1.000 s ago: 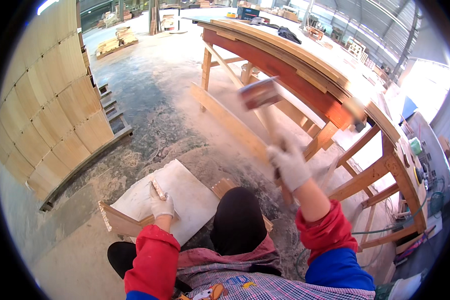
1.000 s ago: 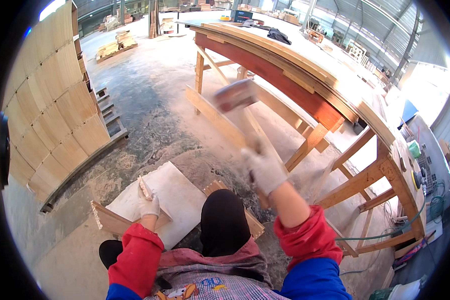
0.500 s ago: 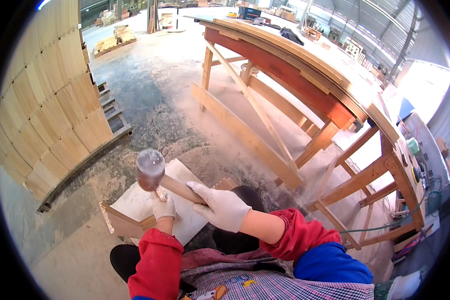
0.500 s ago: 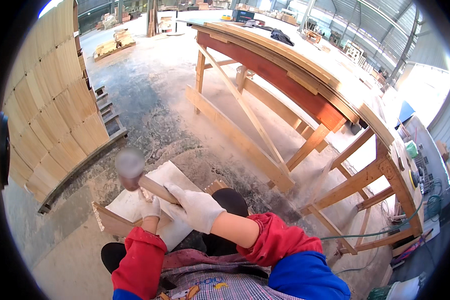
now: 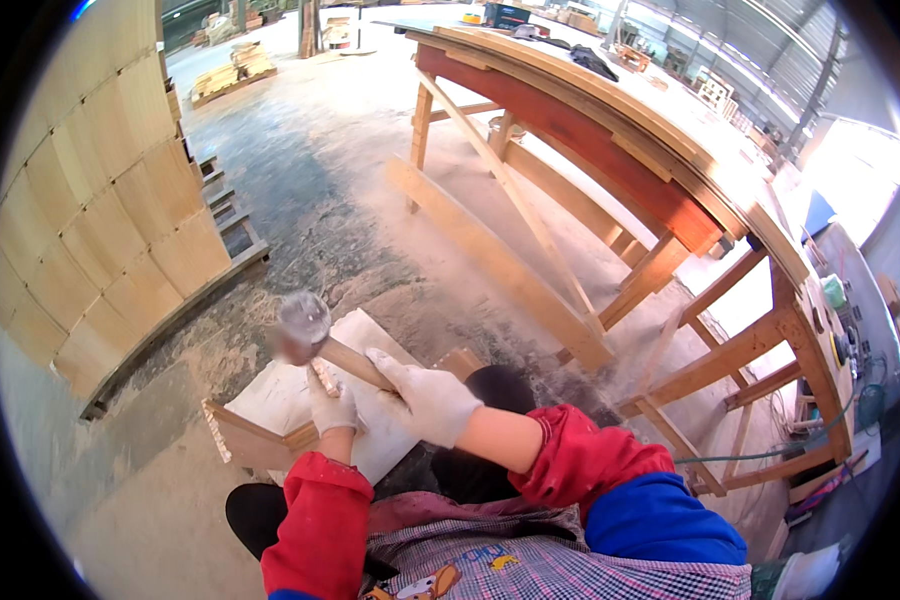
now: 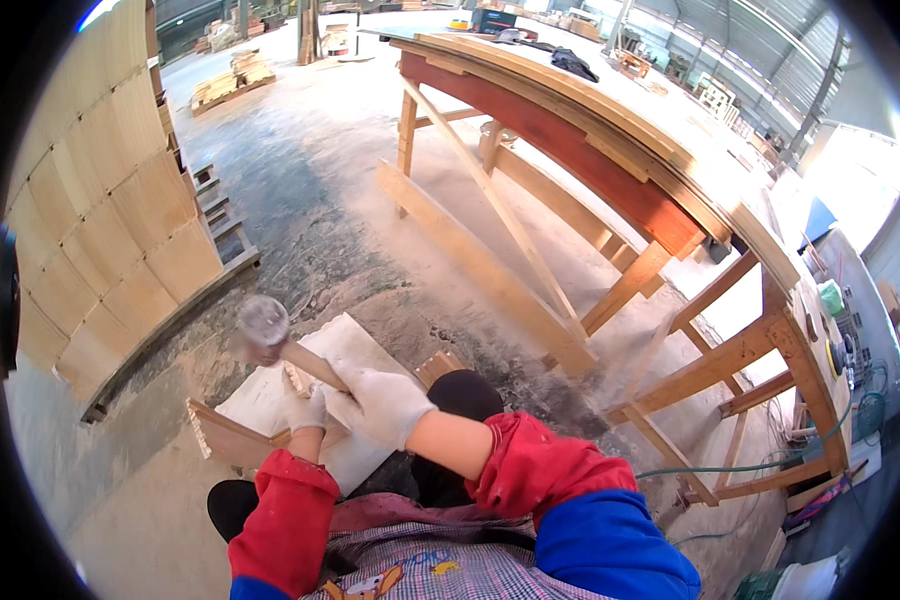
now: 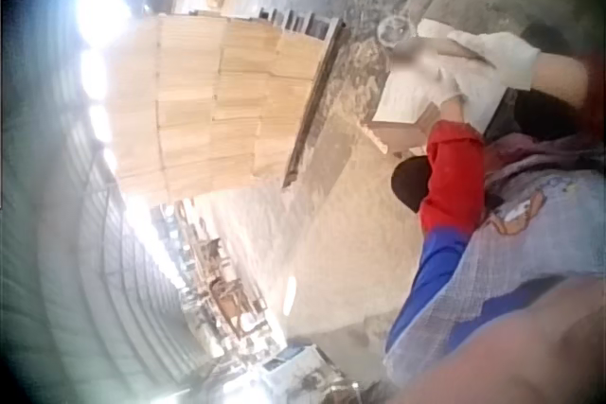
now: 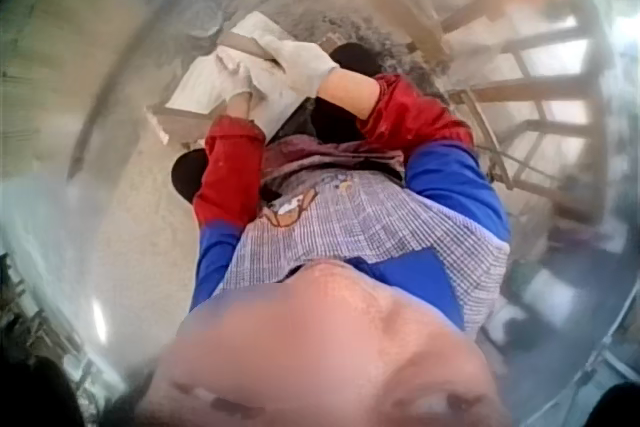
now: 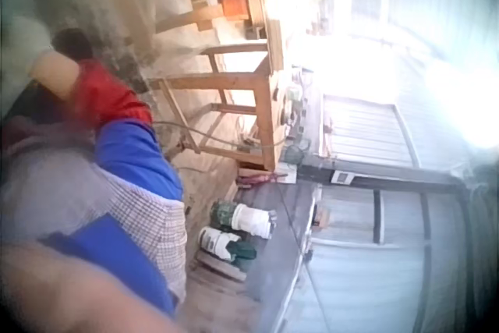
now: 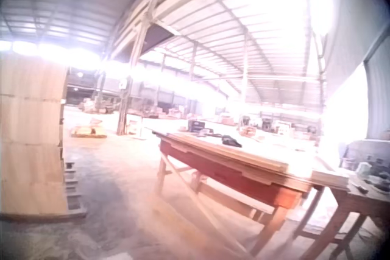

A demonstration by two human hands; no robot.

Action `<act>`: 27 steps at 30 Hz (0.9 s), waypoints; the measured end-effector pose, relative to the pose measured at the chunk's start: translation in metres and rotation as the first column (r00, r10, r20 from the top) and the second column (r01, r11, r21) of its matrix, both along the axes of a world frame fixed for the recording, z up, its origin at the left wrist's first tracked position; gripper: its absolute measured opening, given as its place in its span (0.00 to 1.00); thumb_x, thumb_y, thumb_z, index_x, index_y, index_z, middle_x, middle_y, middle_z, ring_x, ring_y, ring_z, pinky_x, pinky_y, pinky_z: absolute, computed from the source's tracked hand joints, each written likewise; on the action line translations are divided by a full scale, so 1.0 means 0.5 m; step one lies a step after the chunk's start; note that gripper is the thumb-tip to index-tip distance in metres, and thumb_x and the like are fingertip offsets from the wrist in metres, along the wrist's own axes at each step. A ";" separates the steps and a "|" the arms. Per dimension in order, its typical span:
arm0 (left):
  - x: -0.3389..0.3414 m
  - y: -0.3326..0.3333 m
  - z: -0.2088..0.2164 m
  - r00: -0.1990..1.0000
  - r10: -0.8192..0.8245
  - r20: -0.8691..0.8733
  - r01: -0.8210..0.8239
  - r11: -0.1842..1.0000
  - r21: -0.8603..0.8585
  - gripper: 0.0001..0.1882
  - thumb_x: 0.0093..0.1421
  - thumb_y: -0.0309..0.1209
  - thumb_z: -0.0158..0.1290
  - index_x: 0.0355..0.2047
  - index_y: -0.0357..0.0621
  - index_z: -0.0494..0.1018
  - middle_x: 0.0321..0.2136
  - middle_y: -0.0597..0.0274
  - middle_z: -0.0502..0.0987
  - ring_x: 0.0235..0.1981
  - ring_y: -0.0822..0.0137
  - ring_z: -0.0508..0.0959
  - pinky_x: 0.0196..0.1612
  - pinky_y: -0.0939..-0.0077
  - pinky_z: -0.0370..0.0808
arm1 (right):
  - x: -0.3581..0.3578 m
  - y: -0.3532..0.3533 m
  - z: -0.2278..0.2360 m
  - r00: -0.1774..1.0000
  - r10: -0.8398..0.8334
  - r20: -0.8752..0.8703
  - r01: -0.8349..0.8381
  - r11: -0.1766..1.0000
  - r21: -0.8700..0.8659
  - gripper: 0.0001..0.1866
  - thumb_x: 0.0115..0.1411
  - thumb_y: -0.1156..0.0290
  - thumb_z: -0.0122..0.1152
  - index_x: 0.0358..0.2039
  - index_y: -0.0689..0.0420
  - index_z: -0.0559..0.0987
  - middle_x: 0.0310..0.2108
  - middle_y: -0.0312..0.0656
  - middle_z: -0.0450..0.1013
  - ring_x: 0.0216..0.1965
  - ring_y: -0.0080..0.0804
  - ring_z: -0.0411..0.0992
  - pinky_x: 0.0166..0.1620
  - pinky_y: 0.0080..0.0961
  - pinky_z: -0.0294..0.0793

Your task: The person applies glue to the dowels of wooden pieces using a brush and then joins them together. They use a hammer to tap the pieces into place while sitting on the floor.

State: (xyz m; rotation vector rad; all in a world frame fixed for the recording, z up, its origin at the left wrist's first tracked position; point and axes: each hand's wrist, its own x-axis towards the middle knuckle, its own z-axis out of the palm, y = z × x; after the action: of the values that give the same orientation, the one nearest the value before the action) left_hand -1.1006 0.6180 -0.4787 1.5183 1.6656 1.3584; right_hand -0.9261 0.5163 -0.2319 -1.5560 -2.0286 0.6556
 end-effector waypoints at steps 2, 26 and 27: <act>0.050 -0.043 0.155 0.991 -0.124 -0.042 0.100 0.922 -0.375 0.38 0.53 0.29 0.52 0.65 0.49 0.52 0.52 0.43 0.70 0.50 0.42 0.73 0.50 0.55 0.71 | 0.028 0.021 -0.005 0.984 -0.021 0.174 0.049 0.986 -0.157 0.29 0.61 0.61 0.50 0.62 0.51 0.61 0.38 0.58 0.74 0.39 0.57 0.74 0.42 0.46 0.72; 0.040 -0.035 0.172 0.991 -0.101 -0.092 0.050 0.895 -0.443 0.37 0.57 0.37 0.48 0.66 0.54 0.48 0.52 0.44 0.70 0.47 0.41 0.74 0.49 0.53 0.71 | 0.002 0.048 -0.038 0.979 -0.077 0.190 0.078 0.997 0.001 0.29 0.61 0.66 0.51 0.62 0.55 0.60 0.41 0.60 0.73 0.42 0.58 0.73 0.45 0.43 0.72; 0.035 -0.038 0.161 0.989 -0.103 -0.103 0.050 0.903 -0.426 0.37 0.56 0.37 0.48 0.66 0.54 0.48 0.52 0.44 0.70 0.47 0.42 0.74 0.49 0.53 0.71 | -0.003 0.045 -0.017 0.970 -0.069 0.231 0.091 0.992 -0.082 0.29 0.61 0.66 0.51 0.62 0.55 0.61 0.40 0.60 0.73 0.42 0.58 0.73 0.45 0.43 0.72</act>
State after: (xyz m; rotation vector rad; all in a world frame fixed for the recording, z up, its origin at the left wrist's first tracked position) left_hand -1.0834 0.5990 -0.3984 1.4099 1.8093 0.8023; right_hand -0.9275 0.5387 -0.2403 -1.8311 -2.1112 0.5689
